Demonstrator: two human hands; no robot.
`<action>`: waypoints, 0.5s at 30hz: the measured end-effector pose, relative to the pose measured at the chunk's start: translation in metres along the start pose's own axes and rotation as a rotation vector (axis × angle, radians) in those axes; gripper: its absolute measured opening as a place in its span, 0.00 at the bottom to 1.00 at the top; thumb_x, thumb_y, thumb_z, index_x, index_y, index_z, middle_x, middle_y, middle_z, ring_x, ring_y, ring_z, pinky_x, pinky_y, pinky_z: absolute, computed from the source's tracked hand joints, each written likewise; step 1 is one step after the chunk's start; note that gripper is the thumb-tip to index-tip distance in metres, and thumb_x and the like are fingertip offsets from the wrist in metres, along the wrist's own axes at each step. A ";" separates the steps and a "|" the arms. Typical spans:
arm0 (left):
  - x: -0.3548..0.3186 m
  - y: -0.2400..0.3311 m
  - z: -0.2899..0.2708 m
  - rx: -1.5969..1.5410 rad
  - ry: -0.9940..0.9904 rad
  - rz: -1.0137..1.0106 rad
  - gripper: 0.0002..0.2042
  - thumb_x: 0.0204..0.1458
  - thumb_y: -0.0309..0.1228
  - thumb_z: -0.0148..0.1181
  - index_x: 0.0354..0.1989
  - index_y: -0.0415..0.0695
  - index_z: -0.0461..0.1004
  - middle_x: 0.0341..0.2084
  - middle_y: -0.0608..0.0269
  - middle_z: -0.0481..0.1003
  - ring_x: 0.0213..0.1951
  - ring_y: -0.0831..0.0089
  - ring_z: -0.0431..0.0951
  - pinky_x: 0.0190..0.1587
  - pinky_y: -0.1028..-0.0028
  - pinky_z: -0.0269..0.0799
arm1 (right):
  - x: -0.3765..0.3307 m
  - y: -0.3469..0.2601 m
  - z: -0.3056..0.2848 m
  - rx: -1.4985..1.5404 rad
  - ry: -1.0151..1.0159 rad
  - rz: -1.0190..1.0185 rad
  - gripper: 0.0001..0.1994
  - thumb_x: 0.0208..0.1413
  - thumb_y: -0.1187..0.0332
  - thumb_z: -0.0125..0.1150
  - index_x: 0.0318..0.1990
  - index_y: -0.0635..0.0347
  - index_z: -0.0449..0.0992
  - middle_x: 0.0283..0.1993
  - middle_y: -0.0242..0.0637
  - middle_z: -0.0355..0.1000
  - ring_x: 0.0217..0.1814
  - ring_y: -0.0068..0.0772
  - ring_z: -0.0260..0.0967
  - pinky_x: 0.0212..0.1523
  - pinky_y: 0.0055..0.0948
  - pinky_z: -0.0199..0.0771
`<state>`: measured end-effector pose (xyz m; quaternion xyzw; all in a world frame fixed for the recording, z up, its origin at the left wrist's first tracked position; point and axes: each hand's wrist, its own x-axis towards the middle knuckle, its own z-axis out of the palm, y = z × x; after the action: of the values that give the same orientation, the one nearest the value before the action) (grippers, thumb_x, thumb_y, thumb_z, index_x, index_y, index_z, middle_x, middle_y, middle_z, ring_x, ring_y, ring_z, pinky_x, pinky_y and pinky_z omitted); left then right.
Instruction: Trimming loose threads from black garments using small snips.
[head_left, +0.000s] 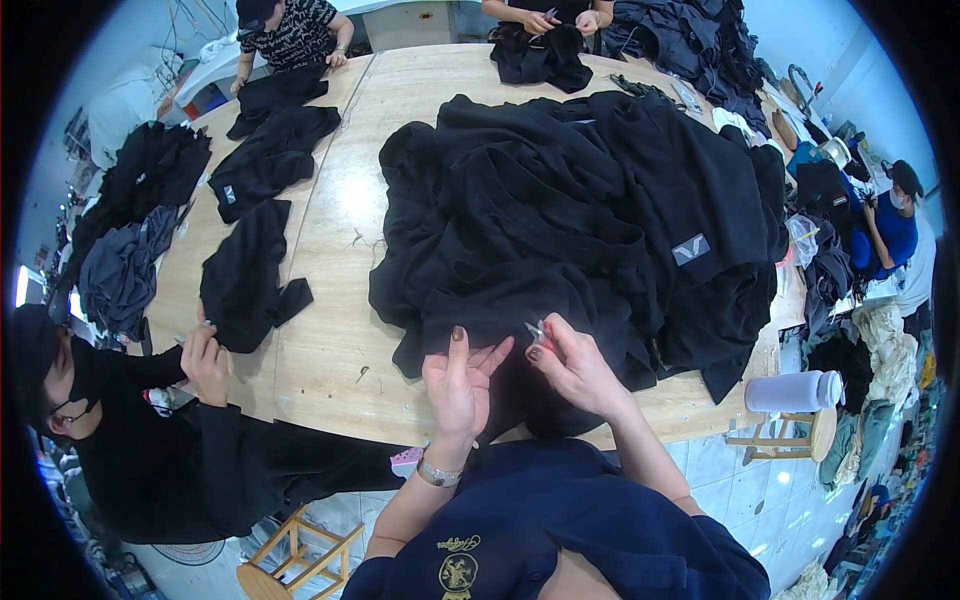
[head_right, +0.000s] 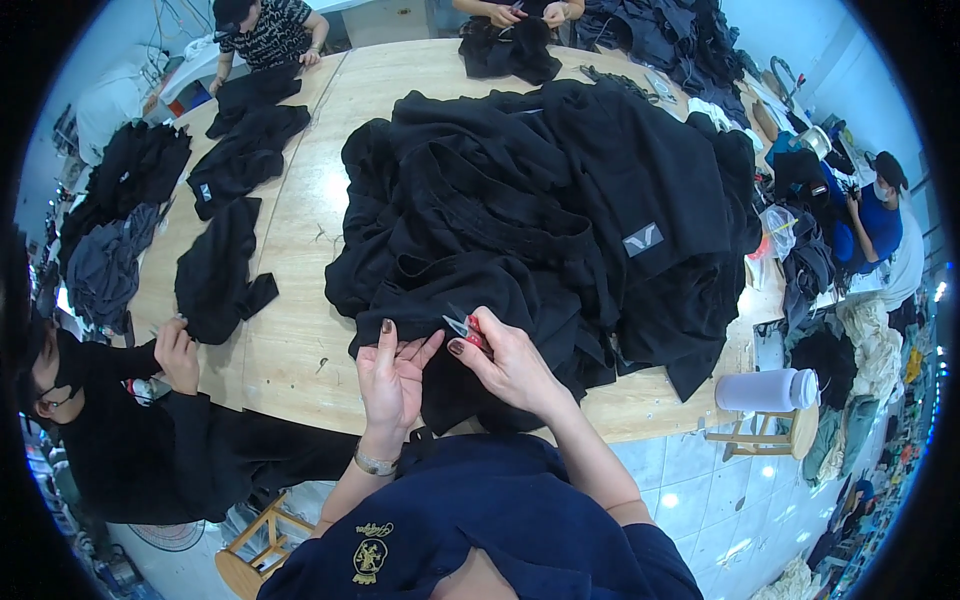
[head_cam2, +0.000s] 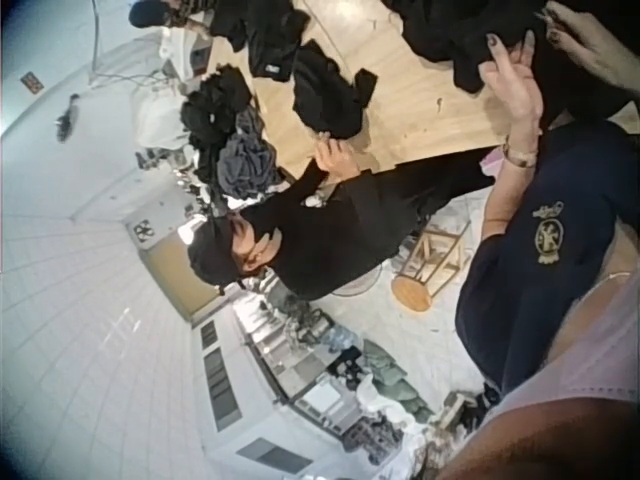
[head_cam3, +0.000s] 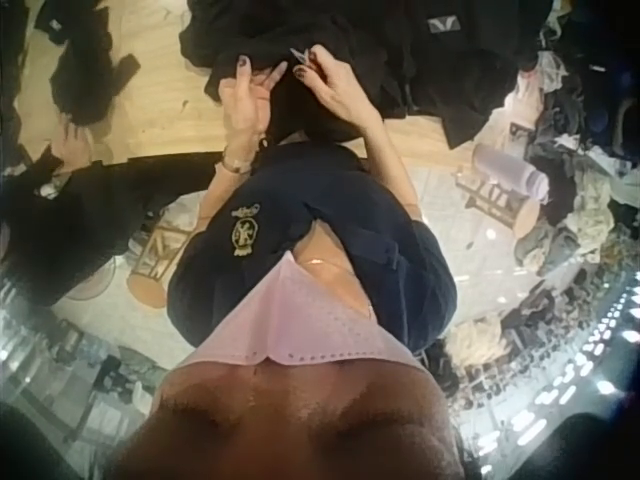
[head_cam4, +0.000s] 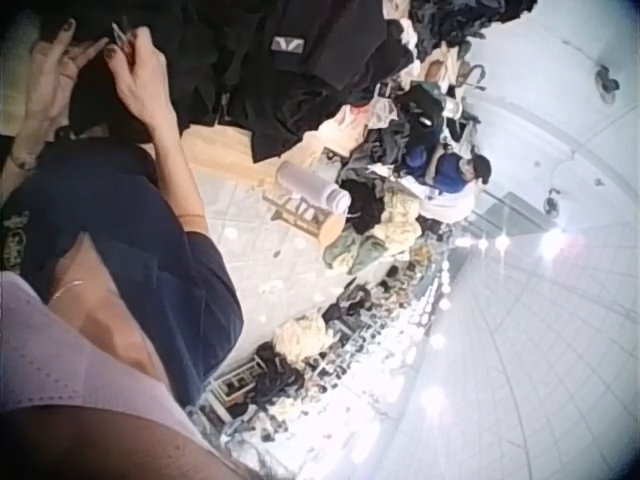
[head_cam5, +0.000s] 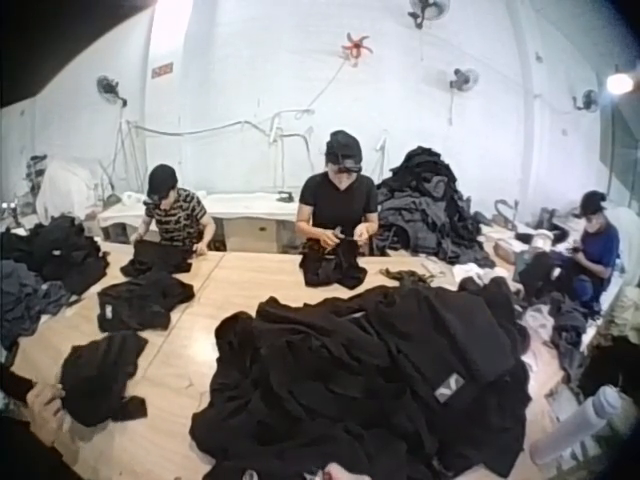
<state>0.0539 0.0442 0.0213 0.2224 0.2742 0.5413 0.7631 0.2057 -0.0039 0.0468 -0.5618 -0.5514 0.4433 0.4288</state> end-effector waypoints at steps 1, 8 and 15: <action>-0.001 0.001 0.001 0.002 0.005 -0.008 0.11 0.59 0.32 0.48 0.27 0.38 0.68 0.31 0.55 0.74 0.36 0.65 0.78 0.46 0.62 0.75 | 0.002 0.004 0.002 -0.311 0.114 -0.070 0.10 0.53 0.68 0.57 0.31 0.60 0.60 0.24 0.38 0.66 0.20 0.28 0.64 0.23 0.22 0.64; -0.001 0.002 -0.007 -0.029 -0.048 -0.036 0.12 0.59 0.33 0.47 0.35 0.35 0.71 0.36 0.50 0.75 0.40 0.63 0.78 0.47 0.64 0.75 | 0.001 0.009 0.013 -0.709 0.261 -0.230 0.12 0.48 0.64 0.61 0.26 0.59 0.66 0.23 0.38 0.67 0.21 0.40 0.67 0.21 0.31 0.64; -0.002 0.000 -0.008 -0.020 -0.042 -0.030 0.11 0.59 0.33 0.48 0.35 0.36 0.71 0.36 0.50 0.75 0.39 0.64 0.78 0.46 0.66 0.74 | 0.003 0.010 0.015 -0.778 0.274 -0.286 0.13 0.48 0.61 0.62 0.26 0.58 0.66 0.23 0.37 0.67 0.21 0.39 0.67 0.21 0.30 0.64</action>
<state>0.0481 0.0425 0.0152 0.2221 0.2558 0.5278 0.7789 0.1933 -0.0015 0.0336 -0.6532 -0.6874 0.0600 0.3117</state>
